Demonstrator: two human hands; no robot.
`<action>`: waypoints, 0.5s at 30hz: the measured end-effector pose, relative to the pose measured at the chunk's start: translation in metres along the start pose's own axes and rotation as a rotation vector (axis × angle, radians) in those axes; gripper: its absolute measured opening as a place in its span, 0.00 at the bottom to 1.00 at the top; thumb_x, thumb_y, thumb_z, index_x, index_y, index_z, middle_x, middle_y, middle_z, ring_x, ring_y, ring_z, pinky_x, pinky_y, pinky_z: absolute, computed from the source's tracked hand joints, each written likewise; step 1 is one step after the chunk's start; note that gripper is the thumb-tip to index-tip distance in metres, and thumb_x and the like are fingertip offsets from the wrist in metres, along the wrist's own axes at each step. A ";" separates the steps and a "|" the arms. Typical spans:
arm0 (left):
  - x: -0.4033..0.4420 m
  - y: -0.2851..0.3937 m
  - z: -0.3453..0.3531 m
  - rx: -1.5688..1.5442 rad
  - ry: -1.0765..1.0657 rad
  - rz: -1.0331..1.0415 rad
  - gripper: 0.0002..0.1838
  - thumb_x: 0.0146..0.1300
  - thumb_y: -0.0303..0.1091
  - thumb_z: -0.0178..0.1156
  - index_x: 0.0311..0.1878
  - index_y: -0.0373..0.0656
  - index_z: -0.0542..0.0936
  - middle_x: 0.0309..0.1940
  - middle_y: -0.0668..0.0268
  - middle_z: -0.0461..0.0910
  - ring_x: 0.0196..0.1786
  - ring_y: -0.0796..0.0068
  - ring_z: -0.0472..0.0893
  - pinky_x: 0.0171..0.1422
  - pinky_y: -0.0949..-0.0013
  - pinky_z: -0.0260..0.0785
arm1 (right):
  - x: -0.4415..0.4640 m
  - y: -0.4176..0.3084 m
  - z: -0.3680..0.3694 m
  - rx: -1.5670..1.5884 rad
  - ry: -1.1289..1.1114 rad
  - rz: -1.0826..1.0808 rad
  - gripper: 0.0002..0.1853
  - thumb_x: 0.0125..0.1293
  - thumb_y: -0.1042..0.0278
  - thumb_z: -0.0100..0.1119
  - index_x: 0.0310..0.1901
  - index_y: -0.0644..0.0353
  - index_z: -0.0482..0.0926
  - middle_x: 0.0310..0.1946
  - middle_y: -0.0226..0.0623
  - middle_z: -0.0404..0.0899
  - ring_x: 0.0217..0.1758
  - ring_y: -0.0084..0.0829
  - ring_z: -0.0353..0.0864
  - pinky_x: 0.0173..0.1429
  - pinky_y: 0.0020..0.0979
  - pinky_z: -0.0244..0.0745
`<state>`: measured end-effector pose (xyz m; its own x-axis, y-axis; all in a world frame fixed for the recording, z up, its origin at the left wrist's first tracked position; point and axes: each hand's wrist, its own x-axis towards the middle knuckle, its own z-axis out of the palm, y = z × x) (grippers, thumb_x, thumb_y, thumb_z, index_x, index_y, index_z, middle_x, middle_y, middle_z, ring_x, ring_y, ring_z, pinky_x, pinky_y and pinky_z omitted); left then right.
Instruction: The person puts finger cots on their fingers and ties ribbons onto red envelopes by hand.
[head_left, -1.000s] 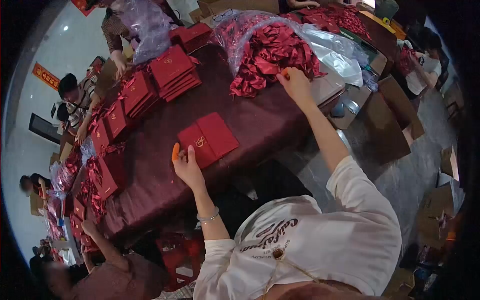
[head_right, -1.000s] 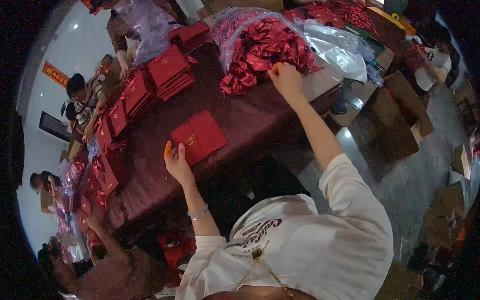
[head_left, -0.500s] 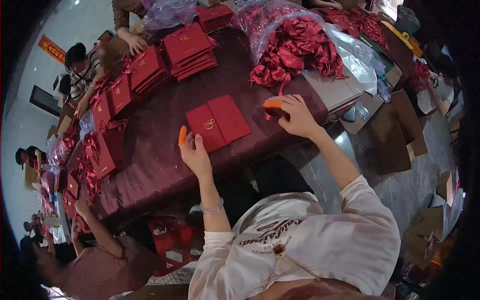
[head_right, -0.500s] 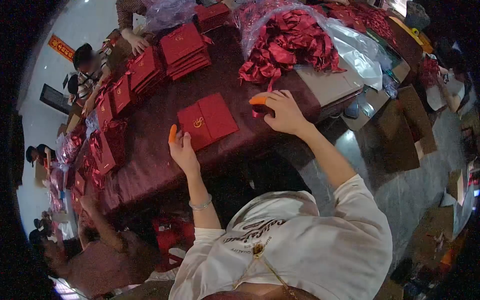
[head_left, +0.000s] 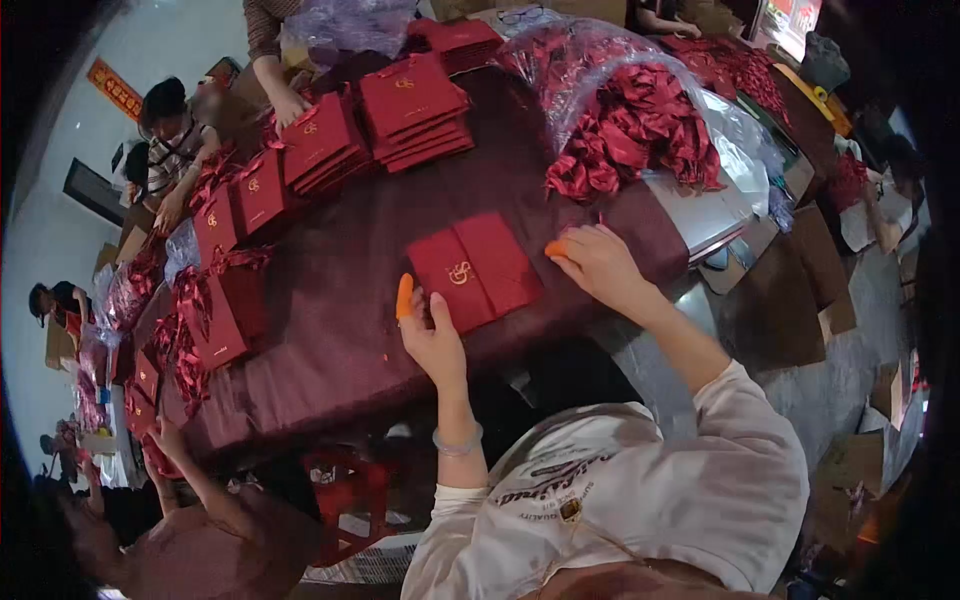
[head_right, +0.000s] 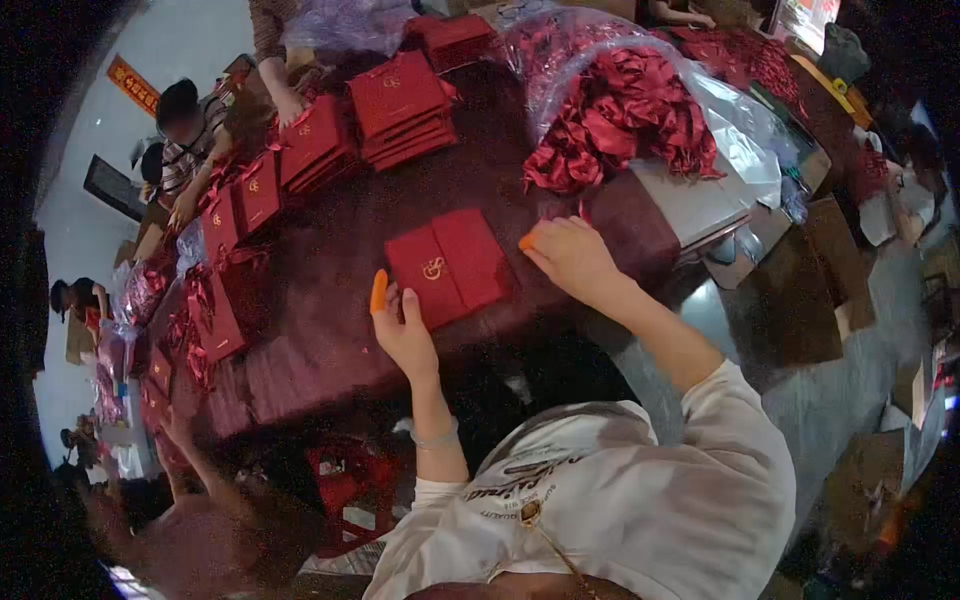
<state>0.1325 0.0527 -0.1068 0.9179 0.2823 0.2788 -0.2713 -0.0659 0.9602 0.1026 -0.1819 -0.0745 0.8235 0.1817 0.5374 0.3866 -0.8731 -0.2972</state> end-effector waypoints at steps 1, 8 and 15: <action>-0.001 0.004 0.000 0.013 0.003 -0.001 0.20 0.61 0.27 0.56 0.56 0.32 0.69 0.48 0.57 0.74 0.47 0.71 0.74 0.53 0.69 0.67 | 0.001 -0.005 0.001 0.129 -0.006 -0.026 0.07 0.60 0.66 0.57 0.38 0.56 0.78 0.36 0.33 0.75 0.39 0.34 0.76 0.45 0.35 0.70; -0.002 0.004 0.001 -0.049 0.039 0.049 0.22 0.62 0.27 0.56 0.59 0.33 0.68 0.50 0.58 0.72 0.51 0.70 0.72 0.57 0.69 0.64 | 0.011 0.001 0.019 0.194 0.000 0.184 0.13 0.62 0.72 0.50 0.48 0.56 0.75 0.37 0.35 0.74 0.28 0.37 0.77 0.31 0.35 0.73; -0.004 0.004 -0.001 0.031 0.003 0.011 0.22 0.63 0.28 0.55 0.60 0.34 0.68 0.49 0.57 0.73 0.51 0.71 0.73 0.56 0.69 0.65 | 0.010 -0.007 0.017 0.023 0.007 0.121 0.10 0.55 0.61 0.63 0.37 0.54 0.79 0.30 0.31 0.75 0.32 0.34 0.77 0.31 0.33 0.72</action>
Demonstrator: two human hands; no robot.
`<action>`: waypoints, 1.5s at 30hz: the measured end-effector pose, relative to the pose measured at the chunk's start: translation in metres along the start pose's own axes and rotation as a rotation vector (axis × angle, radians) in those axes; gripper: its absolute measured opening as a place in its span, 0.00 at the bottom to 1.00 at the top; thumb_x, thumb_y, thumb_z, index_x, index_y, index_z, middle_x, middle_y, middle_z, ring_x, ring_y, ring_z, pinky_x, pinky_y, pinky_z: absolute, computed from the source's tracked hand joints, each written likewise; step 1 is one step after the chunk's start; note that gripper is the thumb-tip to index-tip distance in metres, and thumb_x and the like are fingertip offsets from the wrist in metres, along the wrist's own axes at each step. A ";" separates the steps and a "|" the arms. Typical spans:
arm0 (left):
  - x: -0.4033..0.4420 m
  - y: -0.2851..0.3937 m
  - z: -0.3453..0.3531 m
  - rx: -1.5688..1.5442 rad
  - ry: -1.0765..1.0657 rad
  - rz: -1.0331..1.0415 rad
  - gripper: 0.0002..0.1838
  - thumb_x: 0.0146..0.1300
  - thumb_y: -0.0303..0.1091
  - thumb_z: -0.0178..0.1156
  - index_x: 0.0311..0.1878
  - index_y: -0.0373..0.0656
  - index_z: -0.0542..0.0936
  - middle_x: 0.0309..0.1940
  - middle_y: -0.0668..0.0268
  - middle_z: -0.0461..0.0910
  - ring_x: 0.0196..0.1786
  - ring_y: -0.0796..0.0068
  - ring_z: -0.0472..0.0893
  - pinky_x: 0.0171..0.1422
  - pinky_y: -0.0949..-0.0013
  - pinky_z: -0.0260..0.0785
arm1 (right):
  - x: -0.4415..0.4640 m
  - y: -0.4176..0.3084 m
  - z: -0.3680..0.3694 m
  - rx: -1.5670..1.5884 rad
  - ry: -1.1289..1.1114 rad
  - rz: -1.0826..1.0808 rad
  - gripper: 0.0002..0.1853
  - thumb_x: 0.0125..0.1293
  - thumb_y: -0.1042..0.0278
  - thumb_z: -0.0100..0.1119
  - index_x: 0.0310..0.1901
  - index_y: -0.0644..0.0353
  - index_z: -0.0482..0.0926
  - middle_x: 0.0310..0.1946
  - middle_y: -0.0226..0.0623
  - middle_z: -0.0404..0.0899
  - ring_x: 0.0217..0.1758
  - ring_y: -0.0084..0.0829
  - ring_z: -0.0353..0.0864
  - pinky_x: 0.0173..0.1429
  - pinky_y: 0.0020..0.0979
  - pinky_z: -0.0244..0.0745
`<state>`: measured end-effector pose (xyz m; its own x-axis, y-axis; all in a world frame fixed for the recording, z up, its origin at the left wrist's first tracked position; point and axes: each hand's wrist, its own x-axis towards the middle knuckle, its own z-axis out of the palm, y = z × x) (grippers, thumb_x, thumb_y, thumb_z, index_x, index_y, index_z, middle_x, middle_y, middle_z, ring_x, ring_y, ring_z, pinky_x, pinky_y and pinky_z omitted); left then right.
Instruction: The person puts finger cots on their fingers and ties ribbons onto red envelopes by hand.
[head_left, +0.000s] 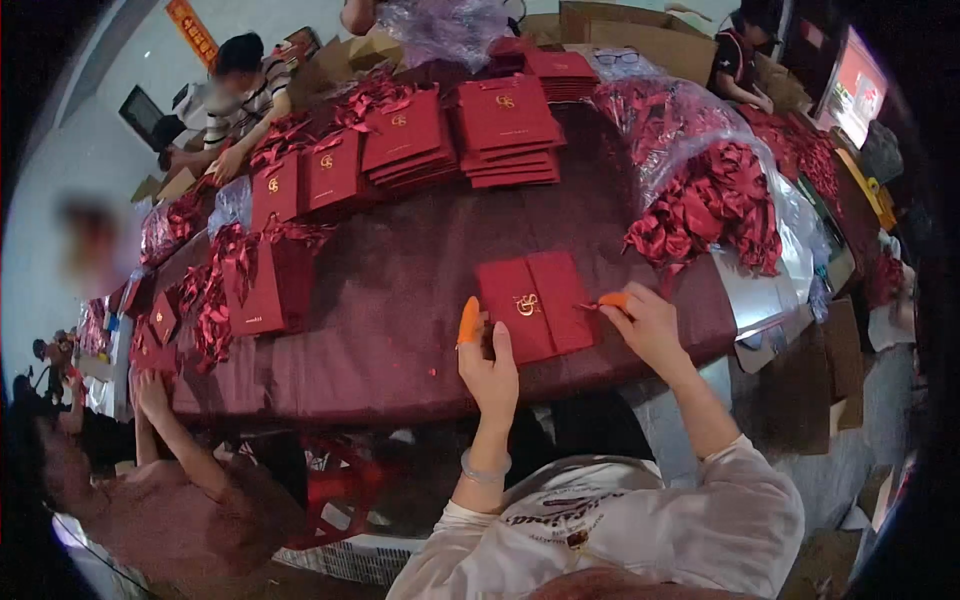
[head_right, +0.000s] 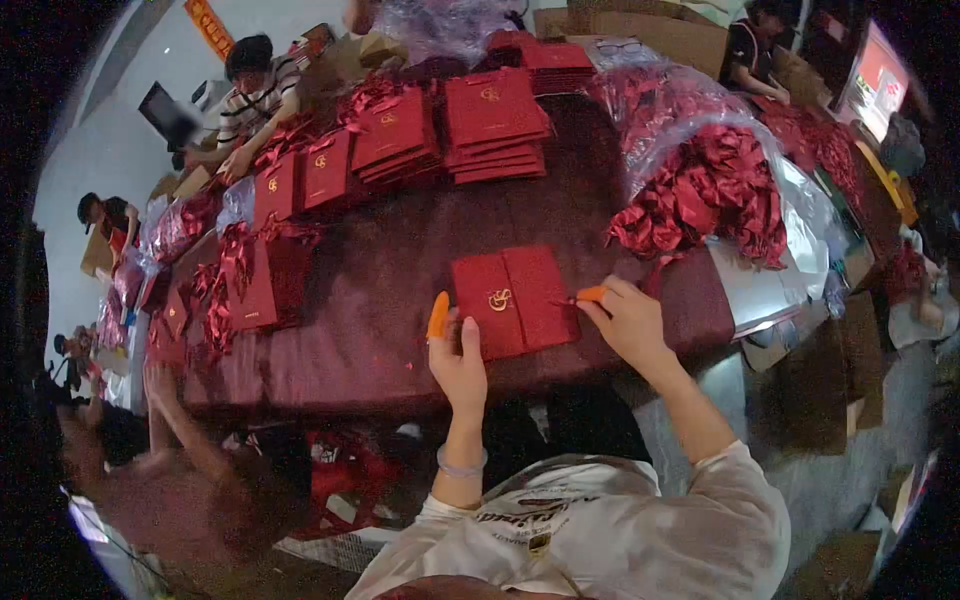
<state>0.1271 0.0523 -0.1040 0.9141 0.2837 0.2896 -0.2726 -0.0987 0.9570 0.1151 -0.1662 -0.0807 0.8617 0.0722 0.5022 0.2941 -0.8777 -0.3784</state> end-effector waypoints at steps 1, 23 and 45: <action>0.001 0.009 0.001 -0.029 -0.002 0.062 0.22 0.63 0.28 0.54 0.60 0.35 0.68 0.50 0.57 0.73 0.51 0.69 0.74 0.56 0.68 0.65 | 0.002 -0.002 0.000 0.102 0.084 -0.011 0.08 0.55 0.68 0.63 0.37 0.57 0.78 0.33 0.32 0.76 0.32 0.34 0.77 0.33 0.30 0.73; 0.002 0.007 -0.002 0.113 -0.221 0.062 0.27 0.49 0.31 0.68 0.53 0.36 0.71 0.47 0.59 0.78 0.40 0.66 0.79 0.44 0.69 0.71 | -0.009 0.014 0.004 0.609 0.146 0.382 0.07 0.62 0.73 0.57 0.39 0.66 0.76 0.34 0.31 0.73 0.37 0.22 0.70 0.45 0.23 0.65; -0.021 0.023 -0.021 -0.191 -0.346 -0.284 0.41 0.50 0.16 0.64 0.67 0.40 0.56 0.50 0.60 0.70 0.50 0.73 0.73 0.50 0.72 0.70 | 0.018 -0.057 0.021 0.787 -0.221 0.240 0.08 0.58 0.74 0.60 0.40 0.61 0.79 0.38 0.32 0.78 0.40 0.24 0.76 0.43 0.23 0.67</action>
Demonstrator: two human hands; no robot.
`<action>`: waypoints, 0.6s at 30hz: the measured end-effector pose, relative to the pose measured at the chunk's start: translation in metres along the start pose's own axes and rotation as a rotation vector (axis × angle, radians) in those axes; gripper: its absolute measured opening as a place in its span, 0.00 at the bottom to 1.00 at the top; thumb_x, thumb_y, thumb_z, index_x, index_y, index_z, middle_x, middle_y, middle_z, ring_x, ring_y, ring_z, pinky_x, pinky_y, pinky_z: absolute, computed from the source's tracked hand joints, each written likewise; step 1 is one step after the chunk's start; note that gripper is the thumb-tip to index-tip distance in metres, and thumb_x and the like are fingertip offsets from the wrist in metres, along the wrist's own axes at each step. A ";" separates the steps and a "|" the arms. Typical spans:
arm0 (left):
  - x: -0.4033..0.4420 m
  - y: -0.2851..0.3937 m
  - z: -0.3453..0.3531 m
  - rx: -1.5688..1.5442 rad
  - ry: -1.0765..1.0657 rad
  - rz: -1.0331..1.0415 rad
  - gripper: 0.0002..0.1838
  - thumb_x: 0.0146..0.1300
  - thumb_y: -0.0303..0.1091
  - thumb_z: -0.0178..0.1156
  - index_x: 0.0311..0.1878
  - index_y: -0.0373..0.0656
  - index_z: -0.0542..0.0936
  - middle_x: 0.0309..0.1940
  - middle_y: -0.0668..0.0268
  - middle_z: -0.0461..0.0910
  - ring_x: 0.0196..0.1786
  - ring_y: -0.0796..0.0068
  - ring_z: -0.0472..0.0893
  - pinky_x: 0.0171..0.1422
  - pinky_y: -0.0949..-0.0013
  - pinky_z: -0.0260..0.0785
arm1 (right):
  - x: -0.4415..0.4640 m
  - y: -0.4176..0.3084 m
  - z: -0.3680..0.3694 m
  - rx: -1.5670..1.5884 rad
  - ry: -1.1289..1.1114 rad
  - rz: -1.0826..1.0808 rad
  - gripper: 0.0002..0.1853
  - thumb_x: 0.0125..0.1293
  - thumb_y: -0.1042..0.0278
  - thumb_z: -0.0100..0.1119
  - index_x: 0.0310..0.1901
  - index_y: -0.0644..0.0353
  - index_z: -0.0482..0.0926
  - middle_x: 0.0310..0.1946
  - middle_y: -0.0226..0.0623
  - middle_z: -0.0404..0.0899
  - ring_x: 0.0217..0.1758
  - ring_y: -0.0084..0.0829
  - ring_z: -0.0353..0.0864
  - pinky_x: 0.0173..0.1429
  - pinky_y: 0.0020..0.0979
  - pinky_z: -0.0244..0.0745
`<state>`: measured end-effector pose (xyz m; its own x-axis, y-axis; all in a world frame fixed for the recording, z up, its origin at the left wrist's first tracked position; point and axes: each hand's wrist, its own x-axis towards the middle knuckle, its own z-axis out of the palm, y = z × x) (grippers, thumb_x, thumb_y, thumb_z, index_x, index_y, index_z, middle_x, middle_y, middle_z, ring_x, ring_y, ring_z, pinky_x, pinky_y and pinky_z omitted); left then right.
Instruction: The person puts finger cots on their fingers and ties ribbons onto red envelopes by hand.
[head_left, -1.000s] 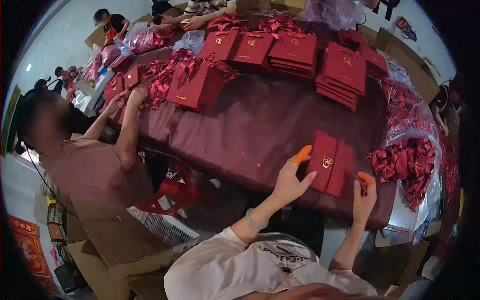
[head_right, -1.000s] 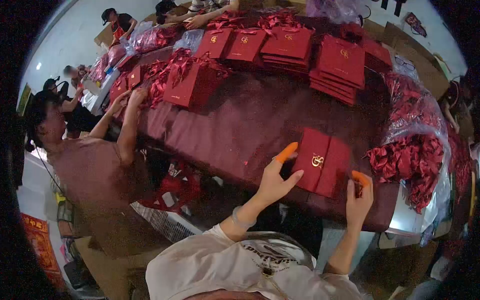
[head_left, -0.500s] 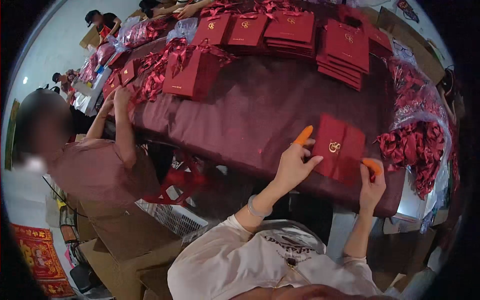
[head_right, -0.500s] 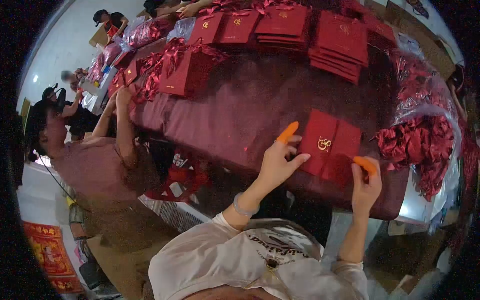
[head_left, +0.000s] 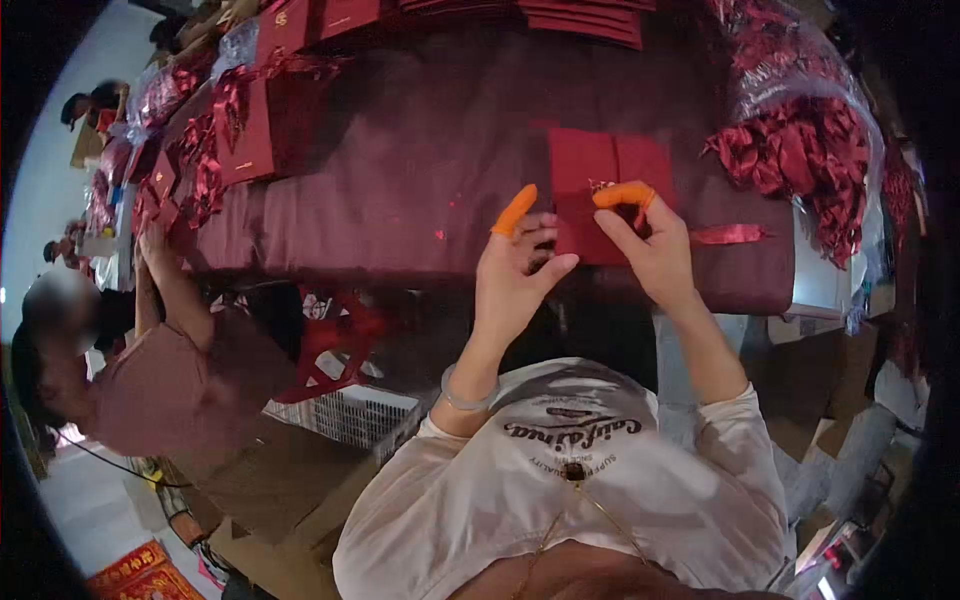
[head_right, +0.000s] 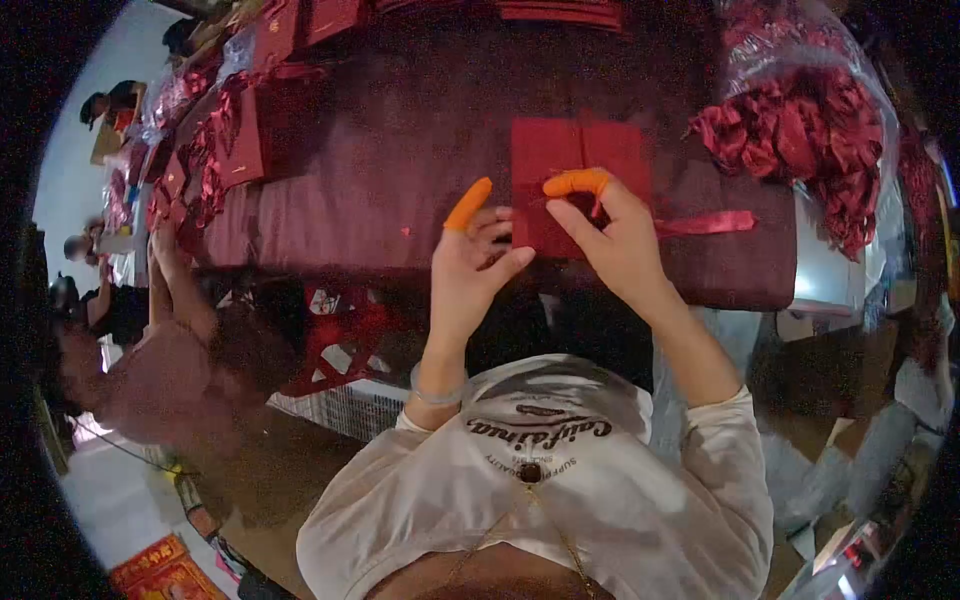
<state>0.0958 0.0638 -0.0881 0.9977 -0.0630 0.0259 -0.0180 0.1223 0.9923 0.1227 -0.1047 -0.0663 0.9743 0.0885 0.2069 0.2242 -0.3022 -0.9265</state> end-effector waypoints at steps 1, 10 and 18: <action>-0.002 0.002 0.001 0.002 0.020 -0.016 0.40 0.49 0.16 0.65 0.66 0.40 0.58 0.50 0.61 0.71 0.49 0.75 0.73 0.49 0.74 0.70 | 0.001 -0.001 -0.001 0.002 -0.007 0.031 0.08 0.58 0.73 0.60 0.40 0.60 0.79 0.38 0.30 0.78 0.39 0.23 0.76 0.41 0.22 0.66; -0.005 0.000 -0.001 -0.073 0.020 -0.006 0.41 0.45 0.14 0.66 0.64 0.38 0.61 0.47 0.64 0.72 0.42 0.81 0.73 0.40 0.81 0.67 | 0.001 0.007 -0.004 -0.265 -0.080 -0.401 0.07 0.55 0.76 0.62 0.37 0.62 0.78 0.36 0.36 0.75 0.38 0.35 0.77 0.40 0.29 0.72; -0.004 0.000 -0.002 -0.116 0.000 -0.025 0.42 0.44 0.13 0.67 0.64 0.38 0.61 0.48 0.64 0.72 0.41 0.80 0.73 0.40 0.80 0.67 | 0.001 0.005 -0.004 -0.548 -0.046 -0.478 0.09 0.51 0.71 0.64 0.35 0.60 0.77 0.37 0.36 0.75 0.39 0.38 0.77 0.42 0.36 0.72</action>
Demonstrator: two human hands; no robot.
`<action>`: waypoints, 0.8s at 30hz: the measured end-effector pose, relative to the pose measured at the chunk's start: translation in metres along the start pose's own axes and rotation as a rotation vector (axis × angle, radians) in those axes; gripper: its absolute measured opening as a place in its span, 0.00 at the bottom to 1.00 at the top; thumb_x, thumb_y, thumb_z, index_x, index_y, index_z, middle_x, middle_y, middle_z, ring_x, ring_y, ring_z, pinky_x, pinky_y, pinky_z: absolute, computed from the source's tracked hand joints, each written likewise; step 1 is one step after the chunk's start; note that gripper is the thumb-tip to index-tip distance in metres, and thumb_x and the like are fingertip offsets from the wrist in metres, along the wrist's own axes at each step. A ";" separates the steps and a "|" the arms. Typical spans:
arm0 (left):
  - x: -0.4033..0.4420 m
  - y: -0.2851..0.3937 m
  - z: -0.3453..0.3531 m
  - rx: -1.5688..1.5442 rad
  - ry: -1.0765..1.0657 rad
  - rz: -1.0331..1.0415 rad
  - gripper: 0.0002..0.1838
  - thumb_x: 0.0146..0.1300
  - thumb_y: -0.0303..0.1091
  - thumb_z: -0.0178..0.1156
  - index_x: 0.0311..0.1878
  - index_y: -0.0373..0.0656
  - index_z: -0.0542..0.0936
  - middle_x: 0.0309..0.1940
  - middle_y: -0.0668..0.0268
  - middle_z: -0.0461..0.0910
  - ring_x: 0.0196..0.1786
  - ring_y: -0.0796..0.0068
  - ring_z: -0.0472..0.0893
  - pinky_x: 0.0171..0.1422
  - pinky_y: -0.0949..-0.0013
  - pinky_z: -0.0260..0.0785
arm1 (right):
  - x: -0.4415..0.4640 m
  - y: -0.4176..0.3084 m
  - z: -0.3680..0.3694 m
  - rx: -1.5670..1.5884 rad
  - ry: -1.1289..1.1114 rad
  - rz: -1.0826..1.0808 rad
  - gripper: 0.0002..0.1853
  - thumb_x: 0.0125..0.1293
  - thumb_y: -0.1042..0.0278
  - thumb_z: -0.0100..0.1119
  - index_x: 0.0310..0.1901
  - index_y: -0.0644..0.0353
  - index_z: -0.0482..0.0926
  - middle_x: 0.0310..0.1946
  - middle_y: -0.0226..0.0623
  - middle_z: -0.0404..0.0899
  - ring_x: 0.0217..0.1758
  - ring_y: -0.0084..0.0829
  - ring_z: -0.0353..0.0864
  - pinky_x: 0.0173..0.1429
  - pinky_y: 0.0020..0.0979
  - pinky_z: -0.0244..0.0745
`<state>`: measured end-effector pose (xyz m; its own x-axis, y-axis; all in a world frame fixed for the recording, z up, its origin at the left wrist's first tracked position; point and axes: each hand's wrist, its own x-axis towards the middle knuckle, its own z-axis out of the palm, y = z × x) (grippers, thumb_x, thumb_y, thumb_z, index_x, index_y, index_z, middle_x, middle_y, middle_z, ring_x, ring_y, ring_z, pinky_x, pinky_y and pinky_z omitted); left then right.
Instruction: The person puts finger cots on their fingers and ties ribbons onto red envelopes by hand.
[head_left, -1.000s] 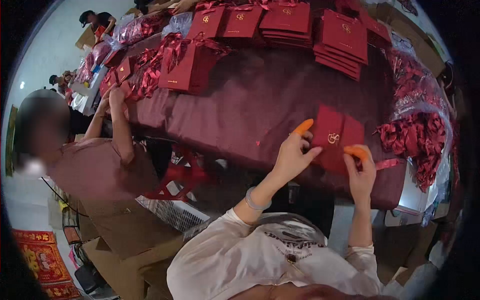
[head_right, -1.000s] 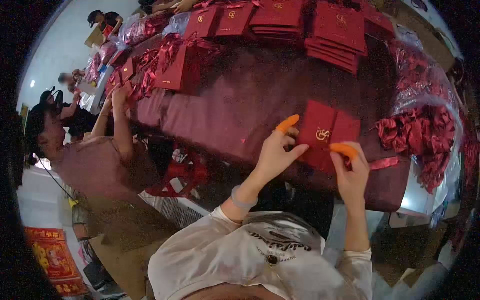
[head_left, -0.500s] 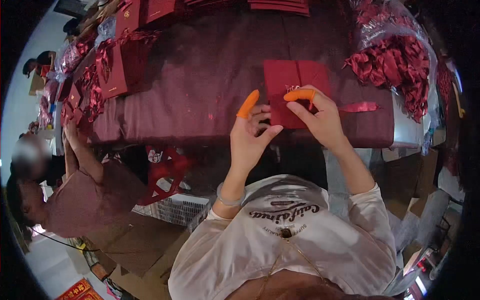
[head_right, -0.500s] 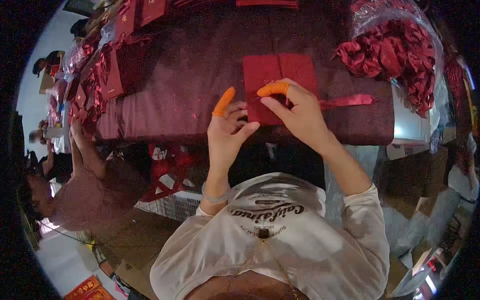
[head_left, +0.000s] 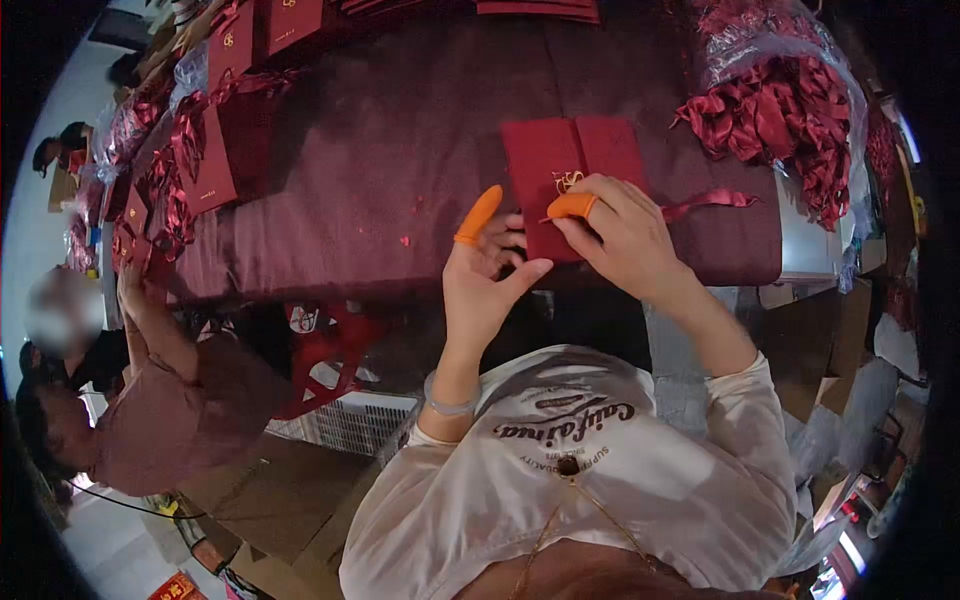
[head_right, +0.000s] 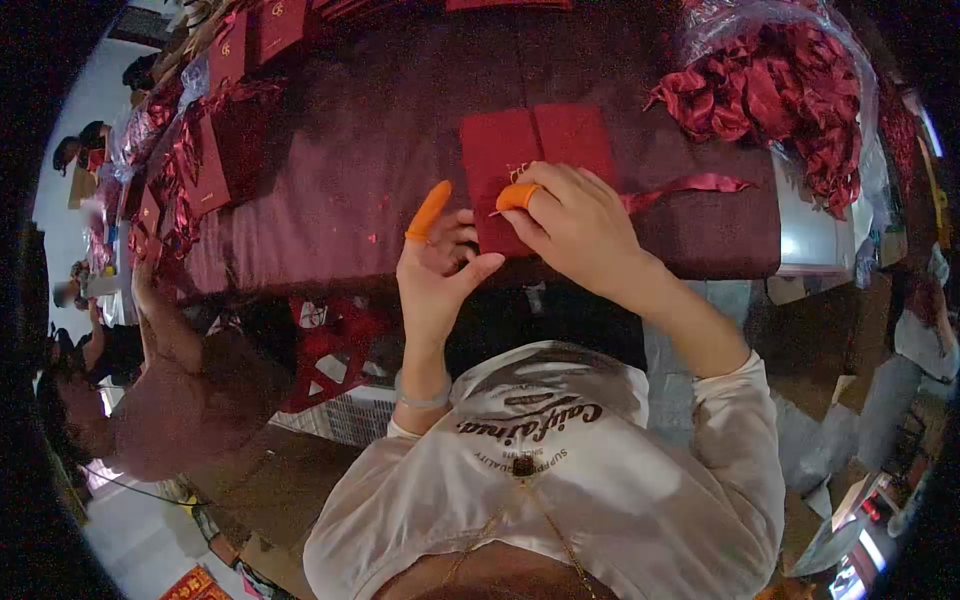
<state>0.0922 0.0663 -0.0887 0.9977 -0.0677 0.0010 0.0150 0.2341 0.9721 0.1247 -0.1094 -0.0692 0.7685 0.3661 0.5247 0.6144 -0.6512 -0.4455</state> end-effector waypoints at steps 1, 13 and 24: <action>0.000 0.000 0.000 -0.009 -0.008 0.001 0.42 0.44 0.13 0.66 0.64 0.38 0.61 0.48 0.64 0.72 0.41 0.80 0.73 0.40 0.80 0.67 | 0.000 -0.001 0.000 -0.037 -0.012 0.002 0.09 0.51 0.71 0.64 0.35 0.60 0.77 0.37 0.36 0.75 0.39 0.38 0.77 0.42 0.36 0.72; -0.003 -0.003 0.001 0.026 -0.001 0.060 0.41 0.44 0.11 0.64 0.64 0.37 0.61 0.47 0.61 0.73 0.42 0.77 0.74 0.39 0.79 0.68 | 0.013 -0.004 -0.015 -0.192 -0.167 -0.354 0.08 0.48 0.69 0.55 0.31 0.62 0.75 0.35 0.36 0.72 0.41 0.34 0.73 0.43 0.33 0.69; -0.004 -0.002 0.004 0.121 0.018 0.104 0.41 0.42 0.11 0.65 0.63 0.40 0.64 0.45 0.63 0.75 0.41 0.79 0.75 0.39 0.78 0.70 | 0.033 -0.024 -0.021 -0.375 -0.441 -0.552 0.08 0.46 0.67 0.54 0.28 0.62 0.76 0.33 0.36 0.70 0.37 0.33 0.70 0.43 0.31 0.67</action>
<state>0.0883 0.0623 -0.0900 0.9944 -0.0319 0.1003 -0.0958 0.1205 0.9881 0.1313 -0.0957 -0.0265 0.4192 0.8789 0.2277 0.8857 -0.4510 0.1099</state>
